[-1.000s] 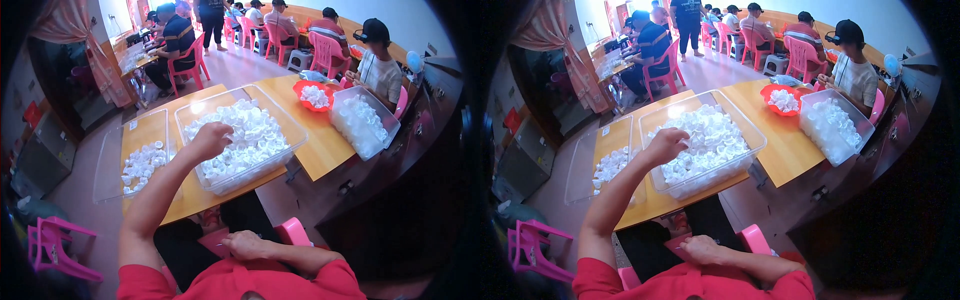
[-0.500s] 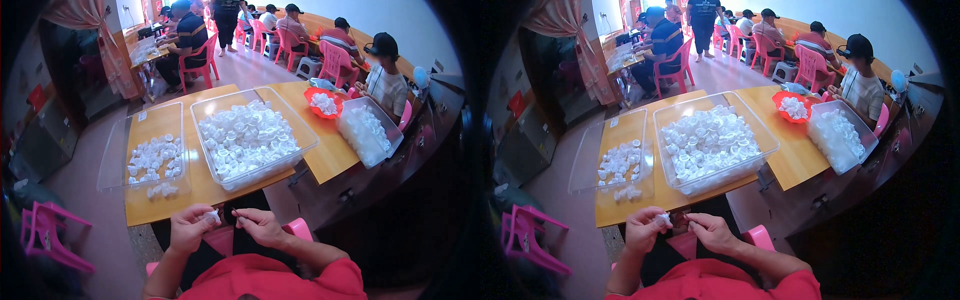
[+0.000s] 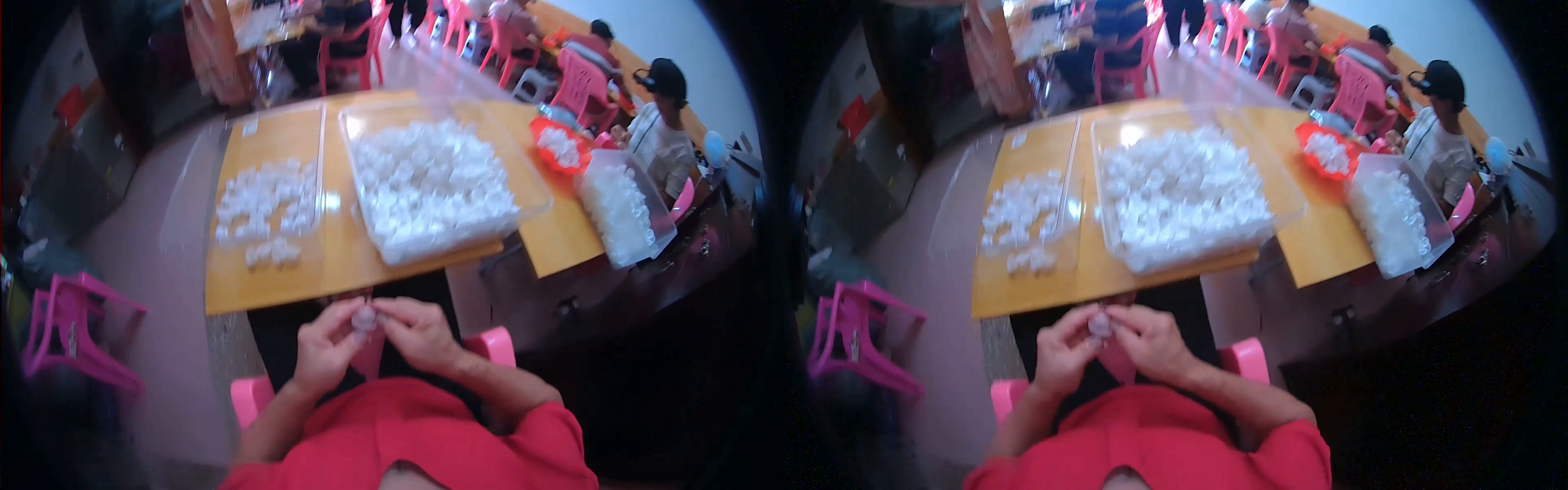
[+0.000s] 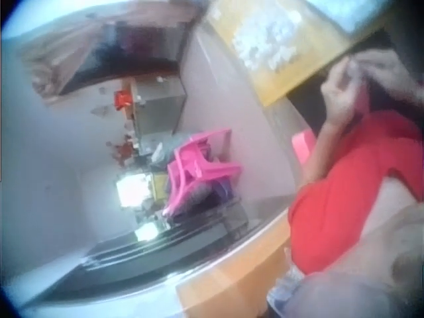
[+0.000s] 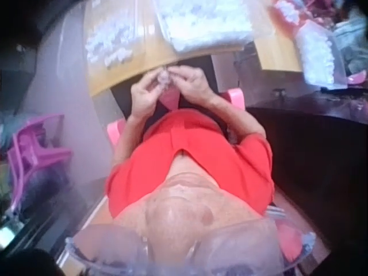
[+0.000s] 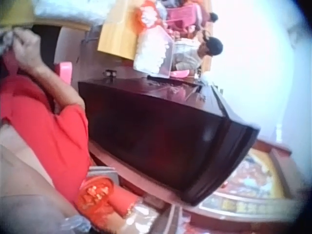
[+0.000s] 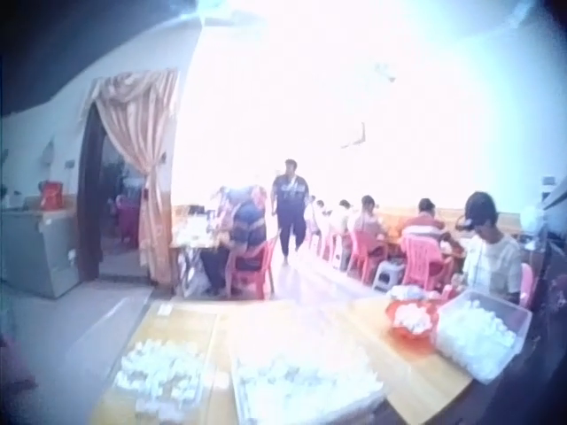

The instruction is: The person sits at a work table with trays of plastic pieces. The person then picks up the plastic pieces one by one and inserts small components into them using a slender pointed tool.

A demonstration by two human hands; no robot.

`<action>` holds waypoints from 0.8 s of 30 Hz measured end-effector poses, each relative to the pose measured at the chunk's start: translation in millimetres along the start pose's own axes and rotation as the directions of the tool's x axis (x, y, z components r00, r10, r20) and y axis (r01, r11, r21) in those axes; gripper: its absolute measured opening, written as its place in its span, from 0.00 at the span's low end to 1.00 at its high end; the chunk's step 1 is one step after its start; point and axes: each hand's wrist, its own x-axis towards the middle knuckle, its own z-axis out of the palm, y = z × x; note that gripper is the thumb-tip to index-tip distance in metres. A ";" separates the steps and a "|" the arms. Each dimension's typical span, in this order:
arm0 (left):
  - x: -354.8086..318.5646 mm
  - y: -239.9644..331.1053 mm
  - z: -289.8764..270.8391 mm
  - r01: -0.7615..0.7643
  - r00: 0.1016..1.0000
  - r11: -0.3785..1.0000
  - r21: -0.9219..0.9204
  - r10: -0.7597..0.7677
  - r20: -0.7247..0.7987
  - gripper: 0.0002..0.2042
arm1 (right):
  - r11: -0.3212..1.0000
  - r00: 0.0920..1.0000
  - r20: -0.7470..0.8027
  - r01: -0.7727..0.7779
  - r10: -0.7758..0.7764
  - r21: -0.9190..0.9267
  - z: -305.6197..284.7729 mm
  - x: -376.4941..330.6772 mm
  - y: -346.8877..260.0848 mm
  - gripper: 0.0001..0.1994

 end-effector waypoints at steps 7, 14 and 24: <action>23.7 -49.7 -41.8 -0.089 0.996 0.969 -0.231 0.089 -0.009 0.21 | 0.889 0.975 0.016 -0.207 0.219 0.408 40.2 23.7 37.9 0.10; 0.2 -75.9 -79.5 -0.110 0.993 0.959 -0.261 0.120 0.023 0.18 | 0.774 0.928 0.214 -0.373 0.306 0.511 70.3 17.9 48.1 0.10; -13.3 -87.0 -100.1 -0.075 0.997 0.907 -0.415 0.077 -0.013 0.16 | 0.983 0.986 0.134 -0.120 0.101 0.139 95.7 7.3 56.5 0.10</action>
